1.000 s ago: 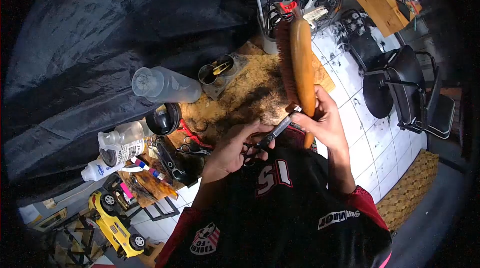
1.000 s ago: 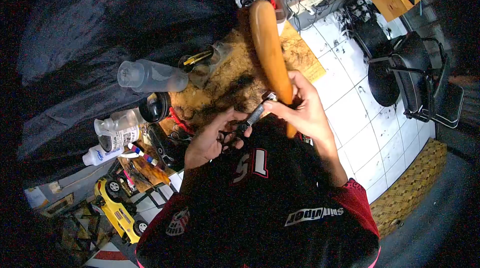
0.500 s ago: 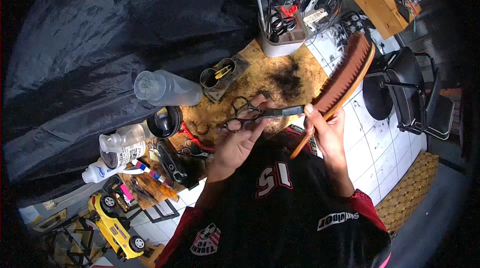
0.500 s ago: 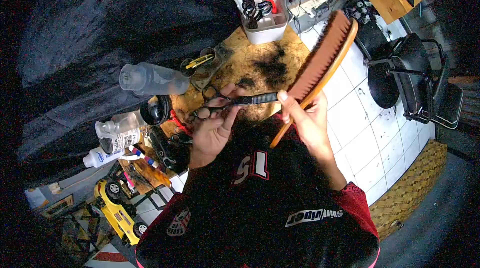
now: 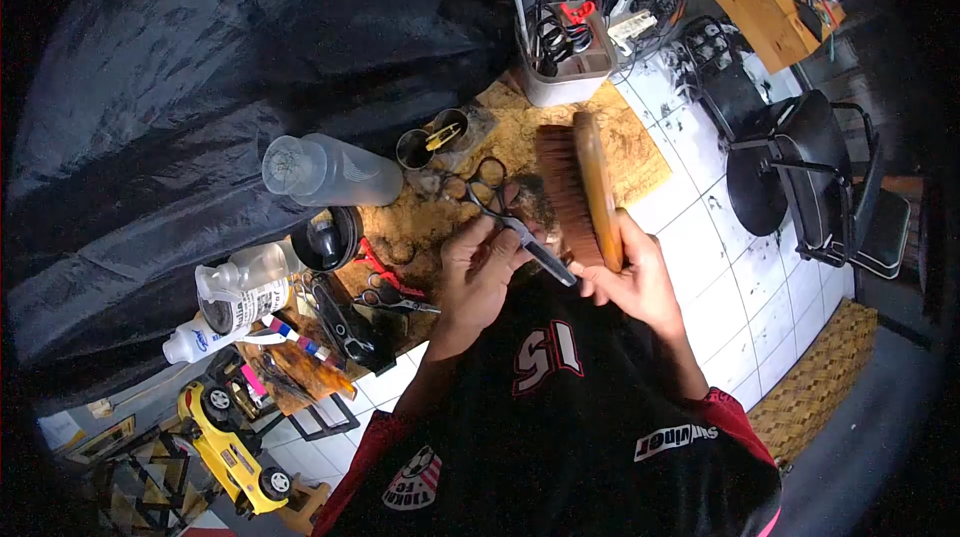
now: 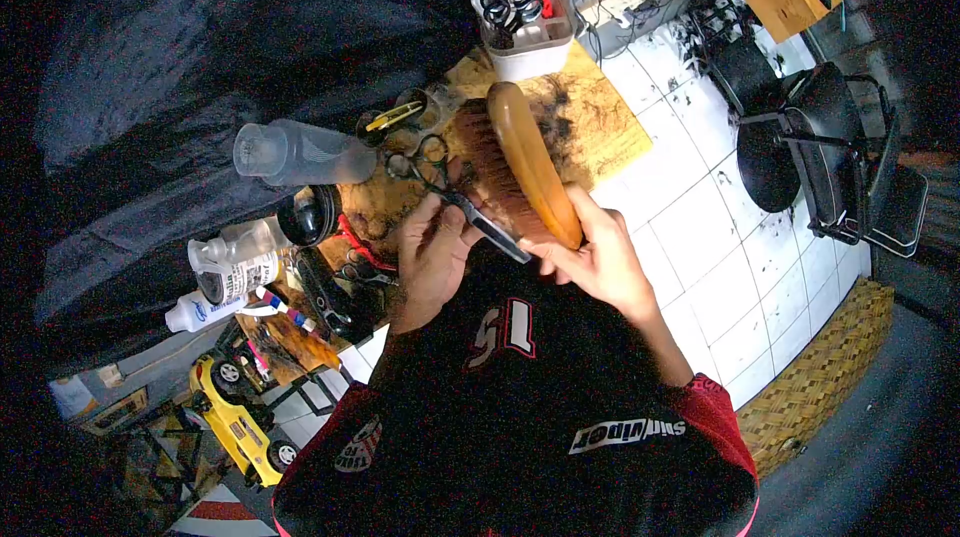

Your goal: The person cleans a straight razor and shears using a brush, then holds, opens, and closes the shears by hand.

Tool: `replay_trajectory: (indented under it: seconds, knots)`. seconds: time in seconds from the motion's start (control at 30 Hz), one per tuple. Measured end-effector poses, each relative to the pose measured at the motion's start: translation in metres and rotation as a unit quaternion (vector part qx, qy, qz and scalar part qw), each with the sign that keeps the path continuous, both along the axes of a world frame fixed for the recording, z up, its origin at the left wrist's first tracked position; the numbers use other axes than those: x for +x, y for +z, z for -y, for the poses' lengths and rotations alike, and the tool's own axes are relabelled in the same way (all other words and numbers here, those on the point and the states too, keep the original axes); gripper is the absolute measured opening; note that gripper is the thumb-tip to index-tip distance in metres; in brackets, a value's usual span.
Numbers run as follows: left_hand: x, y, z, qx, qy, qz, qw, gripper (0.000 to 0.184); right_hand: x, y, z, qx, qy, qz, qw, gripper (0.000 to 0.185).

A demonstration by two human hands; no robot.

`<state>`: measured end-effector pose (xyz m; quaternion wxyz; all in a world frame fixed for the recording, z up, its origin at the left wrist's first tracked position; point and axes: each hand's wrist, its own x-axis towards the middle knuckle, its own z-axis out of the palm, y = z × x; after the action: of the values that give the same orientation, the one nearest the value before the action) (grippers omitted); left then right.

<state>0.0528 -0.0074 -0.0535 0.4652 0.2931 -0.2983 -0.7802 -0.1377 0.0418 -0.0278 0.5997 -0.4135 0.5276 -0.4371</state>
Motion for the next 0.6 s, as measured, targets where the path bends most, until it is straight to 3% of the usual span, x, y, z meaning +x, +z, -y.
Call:
replay_trajectory:
  seconds: [0.07, 0.1, 0.13, 0.2, 0.23, 0.33, 0.4, 0.47, 0.53, 0.6]
  knots:
    - [0.003, -0.004, -0.001, 0.038, -0.005, 0.013, 0.999, 0.048, -0.006, -0.004, 0.003, -0.202, -0.017, -0.265, 0.943, 0.056]
    - [0.005, -0.006, -0.001, 0.076, -0.008, 0.026, 0.997, 0.050, -0.009, 0.001, -0.002, -0.152, -0.001, -0.249, 0.956, 0.068]
    - [0.006, -0.008, 0.001, 0.076, -0.011, 0.027, 0.997, 0.050, -0.010, 0.001, -0.002, -0.239, 0.010, -0.264, 0.934, 0.060]
    - [0.006, -0.010, 0.005, 0.039, -0.033, -0.107, 0.993, 0.054, -0.017, -0.002, -0.012, -0.192, 0.150, -0.264, 0.933, 0.051]
    - [0.004, 0.000, 0.004, 0.070, -0.021, 0.084, 0.994, 0.056, -0.011, 0.010, -0.009, -0.230, 0.160, -0.238, 0.930, 0.041]
    - [0.002, 0.001, 0.006, 0.053, -0.036, 0.030, 0.997, 0.052, -0.007, 0.017, -0.009, -0.141, 0.226, -0.330, 0.906, 0.035]
    - [0.008, -0.004, 0.000, 0.034, -0.036, 0.135, 0.990, 0.047, -0.011, 0.000, -0.004, -0.170, 0.096, -0.307, 0.931, 0.033]
    - [0.005, 0.012, 0.000, 0.065, -0.066, 0.086, 0.992, 0.045, -0.019, -0.006, 0.003, -0.131, -0.046, -0.316, 0.938, 0.025]
    - [0.007, 0.013, -0.001, 0.090, -0.114, 0.032, 0.989, 0.052, -0.026, 0.000, 0.014, 0.008, -0.123, -0.396, 0.910, 0.024]
    - [0.005, 0.013, -0.001, 0.077, -0.109, 0.031, 0.991, 0.053, -0.030, -0.002, 0.011, -0.002, -0.120, -0.353, 0.928, 0.025]
